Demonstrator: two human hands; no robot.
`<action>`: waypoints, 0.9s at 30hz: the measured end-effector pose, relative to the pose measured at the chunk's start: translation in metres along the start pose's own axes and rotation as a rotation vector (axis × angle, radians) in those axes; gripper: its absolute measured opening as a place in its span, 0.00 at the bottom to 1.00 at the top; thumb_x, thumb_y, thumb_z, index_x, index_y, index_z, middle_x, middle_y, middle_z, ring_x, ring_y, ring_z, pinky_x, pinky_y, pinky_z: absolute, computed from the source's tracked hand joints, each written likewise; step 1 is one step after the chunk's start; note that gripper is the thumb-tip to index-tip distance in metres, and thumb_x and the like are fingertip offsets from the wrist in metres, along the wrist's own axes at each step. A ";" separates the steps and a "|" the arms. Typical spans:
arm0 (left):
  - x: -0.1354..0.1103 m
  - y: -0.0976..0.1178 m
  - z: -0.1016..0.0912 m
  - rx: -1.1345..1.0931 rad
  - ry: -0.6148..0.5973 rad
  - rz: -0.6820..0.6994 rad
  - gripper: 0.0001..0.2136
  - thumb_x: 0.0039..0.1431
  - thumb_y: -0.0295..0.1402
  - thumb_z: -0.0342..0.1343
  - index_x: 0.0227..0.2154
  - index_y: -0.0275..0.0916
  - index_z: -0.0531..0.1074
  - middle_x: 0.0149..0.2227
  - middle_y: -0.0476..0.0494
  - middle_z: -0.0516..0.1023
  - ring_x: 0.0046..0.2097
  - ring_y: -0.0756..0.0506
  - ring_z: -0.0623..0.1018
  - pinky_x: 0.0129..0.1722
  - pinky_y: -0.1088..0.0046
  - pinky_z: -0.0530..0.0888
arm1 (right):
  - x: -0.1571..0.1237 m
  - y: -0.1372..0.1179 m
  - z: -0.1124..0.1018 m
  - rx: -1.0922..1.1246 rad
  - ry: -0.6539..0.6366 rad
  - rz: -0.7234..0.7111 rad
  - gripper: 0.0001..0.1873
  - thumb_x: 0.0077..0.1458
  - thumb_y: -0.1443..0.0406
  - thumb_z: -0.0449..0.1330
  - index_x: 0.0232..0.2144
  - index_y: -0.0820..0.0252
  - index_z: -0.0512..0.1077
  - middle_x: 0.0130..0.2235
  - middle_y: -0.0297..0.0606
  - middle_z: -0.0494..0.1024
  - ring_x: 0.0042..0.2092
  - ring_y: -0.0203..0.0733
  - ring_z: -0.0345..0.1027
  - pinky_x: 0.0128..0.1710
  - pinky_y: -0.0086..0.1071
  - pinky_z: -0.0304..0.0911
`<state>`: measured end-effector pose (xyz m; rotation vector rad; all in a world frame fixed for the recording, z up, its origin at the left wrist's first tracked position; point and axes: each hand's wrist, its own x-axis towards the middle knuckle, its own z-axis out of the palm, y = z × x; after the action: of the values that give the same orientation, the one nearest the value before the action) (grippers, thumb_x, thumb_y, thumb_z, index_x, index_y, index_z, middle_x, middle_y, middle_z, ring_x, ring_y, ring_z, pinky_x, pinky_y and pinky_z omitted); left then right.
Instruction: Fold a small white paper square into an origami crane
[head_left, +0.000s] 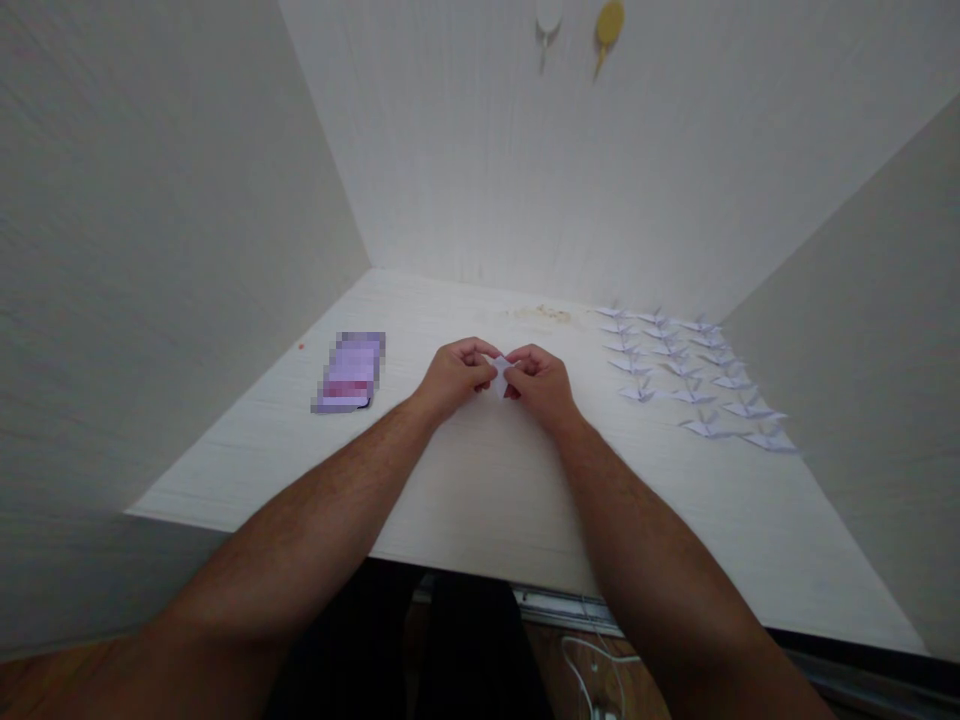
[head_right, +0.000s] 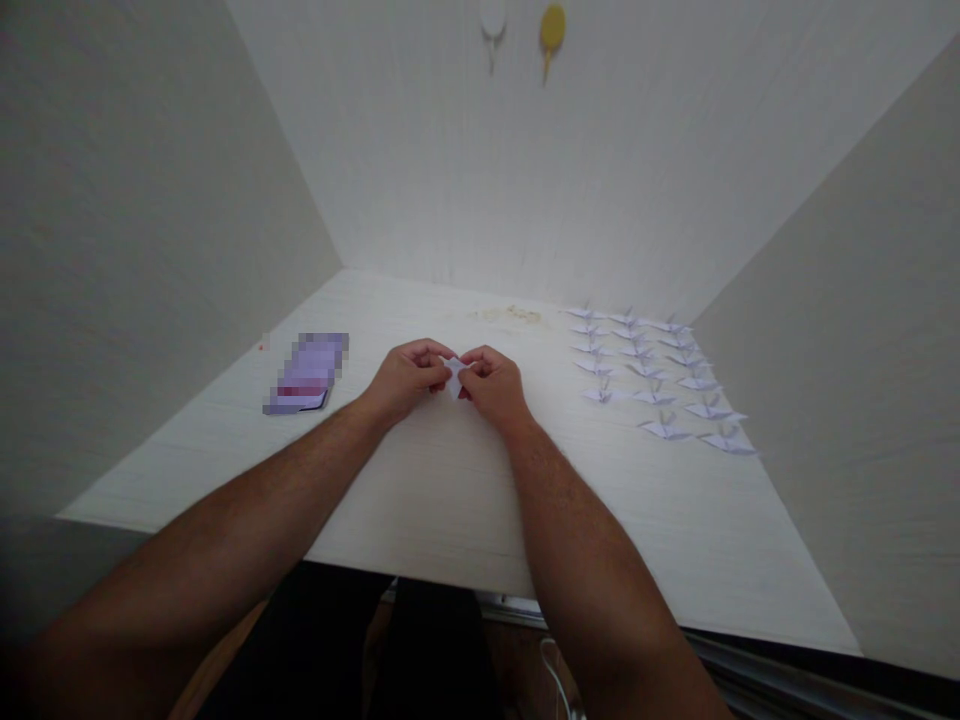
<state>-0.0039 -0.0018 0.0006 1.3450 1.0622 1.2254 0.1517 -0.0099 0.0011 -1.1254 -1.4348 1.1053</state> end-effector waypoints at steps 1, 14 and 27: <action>0.000 0.000 0.000 -0.015 -0.010 0.004 0.08 0.42 0.27 0.63 0.29 0.37 0.76 0.17 0.53 0.70 0.19 0.53 0.68 0.20 0.76 0.61 | 0.000 0.000 0.000 0.007 -0.004 -0.004 0.06 0.44 0.65 0.59 0.29 0.57 0.69 0.19 0.27 0.73 0.20 0.33 0.67 0.23 0.27 0.63; 0.000 -0.003 0.002 -0.135 -0.033 -0.010 0.06 0.42 0.27 0.63 0.26 0.37 0.74 0.19 0.51 0.73 0.21 0.53 0.70 0.23 0.75 0.66 | 0.003 0.005 -0.004 0.128 -0.015 -0.028 0.05 0.43 0.64 0.61 0.27 0.57 0.70 0.17 0.26 0.70 0.20 0.33 0.66 0.22 0.28 0.63; -0.003 0.005 0.001 -0.313 -0.021 -0.169 0.09 0.36 0.26 0.66 0.25 0.34 0.76 0.22 0.47 0.77 0.23 0.51 0.74 0.26 0.74 0.70 | 0.003 0.004 -0.003 0.303 -0.001 0.040 0.04 0.40 0.66 0.63 0.24 0.57 0.72 0.16 0.26 0.71 0.18 0.33 0.64 0.19 0.26 0.59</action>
<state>-0.0034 -0.0050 0.0057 1.0057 0.9057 1.1923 0.1550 -0.0061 -0.0018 -0.9401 -1.2006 1.3014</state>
